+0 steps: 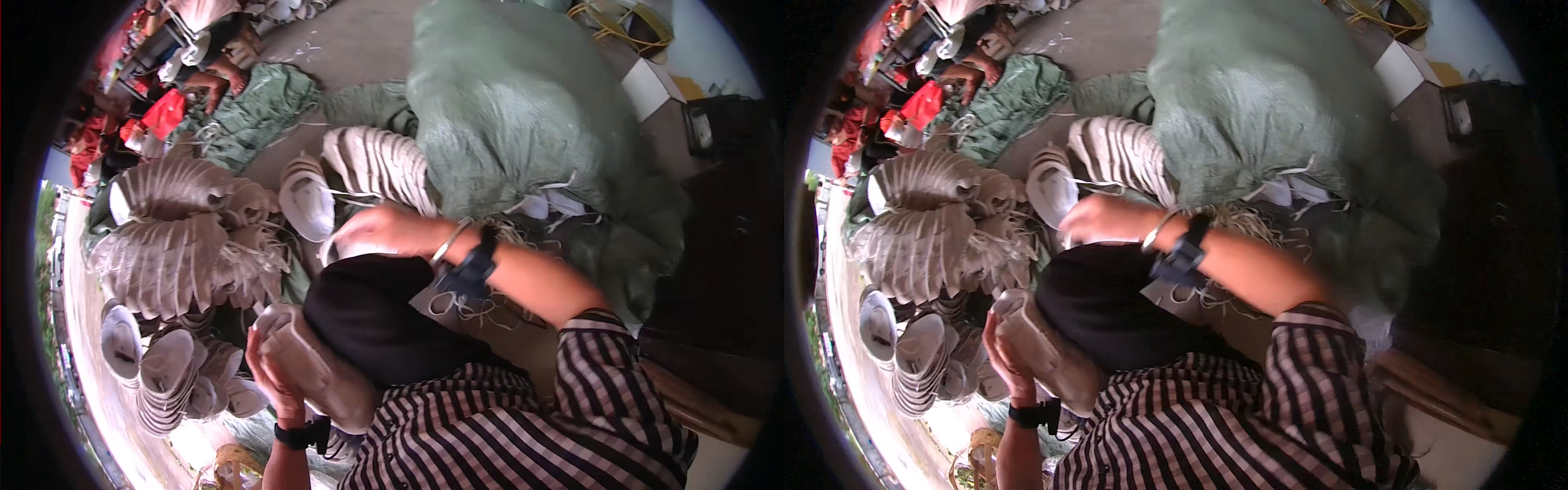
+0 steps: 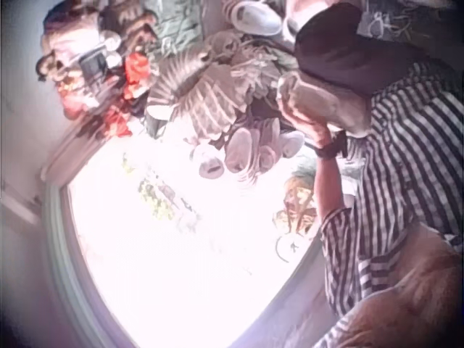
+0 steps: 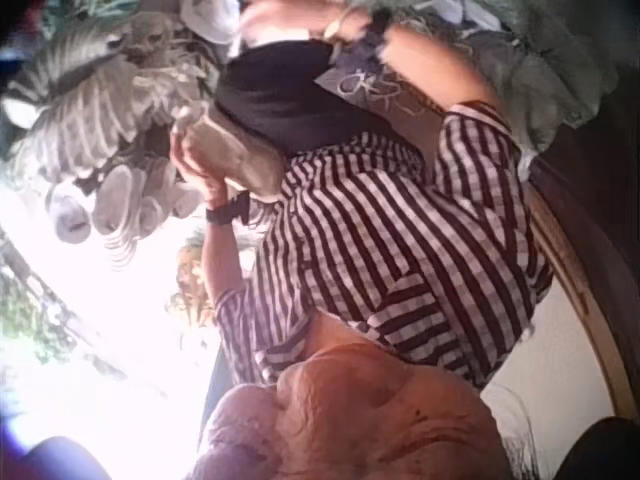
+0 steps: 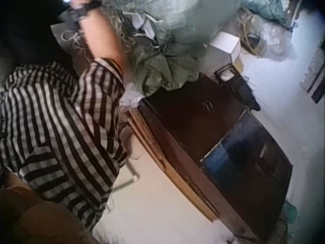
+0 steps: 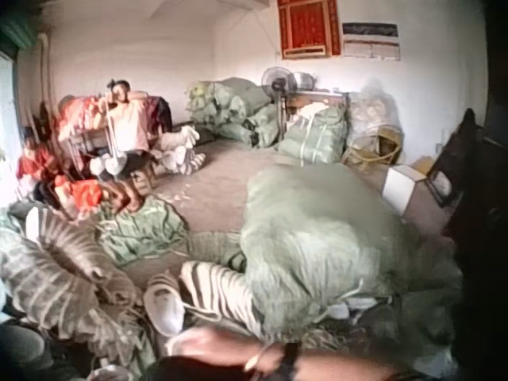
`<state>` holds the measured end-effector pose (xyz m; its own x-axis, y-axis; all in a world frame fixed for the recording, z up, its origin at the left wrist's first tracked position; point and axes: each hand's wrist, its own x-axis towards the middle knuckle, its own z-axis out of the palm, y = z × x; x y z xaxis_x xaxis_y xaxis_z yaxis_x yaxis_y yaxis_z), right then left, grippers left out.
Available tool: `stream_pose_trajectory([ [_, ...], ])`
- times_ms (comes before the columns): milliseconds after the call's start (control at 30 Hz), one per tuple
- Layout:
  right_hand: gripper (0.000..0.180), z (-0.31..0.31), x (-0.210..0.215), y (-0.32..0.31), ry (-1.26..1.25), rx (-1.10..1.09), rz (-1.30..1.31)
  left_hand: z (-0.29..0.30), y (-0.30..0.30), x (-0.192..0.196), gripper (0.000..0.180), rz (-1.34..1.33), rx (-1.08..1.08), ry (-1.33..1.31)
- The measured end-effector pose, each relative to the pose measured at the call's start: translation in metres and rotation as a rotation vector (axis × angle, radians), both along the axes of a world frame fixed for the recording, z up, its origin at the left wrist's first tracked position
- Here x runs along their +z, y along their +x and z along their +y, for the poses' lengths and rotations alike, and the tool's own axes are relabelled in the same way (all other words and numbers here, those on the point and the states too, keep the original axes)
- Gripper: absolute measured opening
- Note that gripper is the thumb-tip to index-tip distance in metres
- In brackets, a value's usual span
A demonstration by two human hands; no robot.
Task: The person laces a shoe by hand, threading a shoelace through the eyelets and pulling it tight. They then tie the shoelace into a bow before setting the shoe down and picking up another shoe to repeat the process.
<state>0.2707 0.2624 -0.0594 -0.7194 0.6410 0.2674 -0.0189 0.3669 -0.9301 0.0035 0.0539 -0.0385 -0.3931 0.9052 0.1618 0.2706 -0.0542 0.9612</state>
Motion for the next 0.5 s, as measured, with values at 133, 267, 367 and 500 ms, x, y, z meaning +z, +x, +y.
stream_pose_trajectory([
  [133,0.027,0.01,-0.059,0.145,-0.492,-0.375,-0.433,0.004,-0.016,-0.002,0.053,0.406,-0.011,-0.06],
  [267,0.019,-0.06,-0.184,0.201,-0.753,-0.604,-0.563,0.012,-0.007,-0.004,0.05,0.38,0.014,-0.101],
  [367,0.018,-0.099,-0.249,0.198,-0.798,-0.764,-0.456,0.009,0.002,-0.005,0.054,0.347,0.046,-0.101],
  [500,0.016,-0.083,-0.26,0.15,-0.566,-1.065,-0.416,0.003,-0.007,-0.007,0.054,0.361,0.067,-0.131],
])
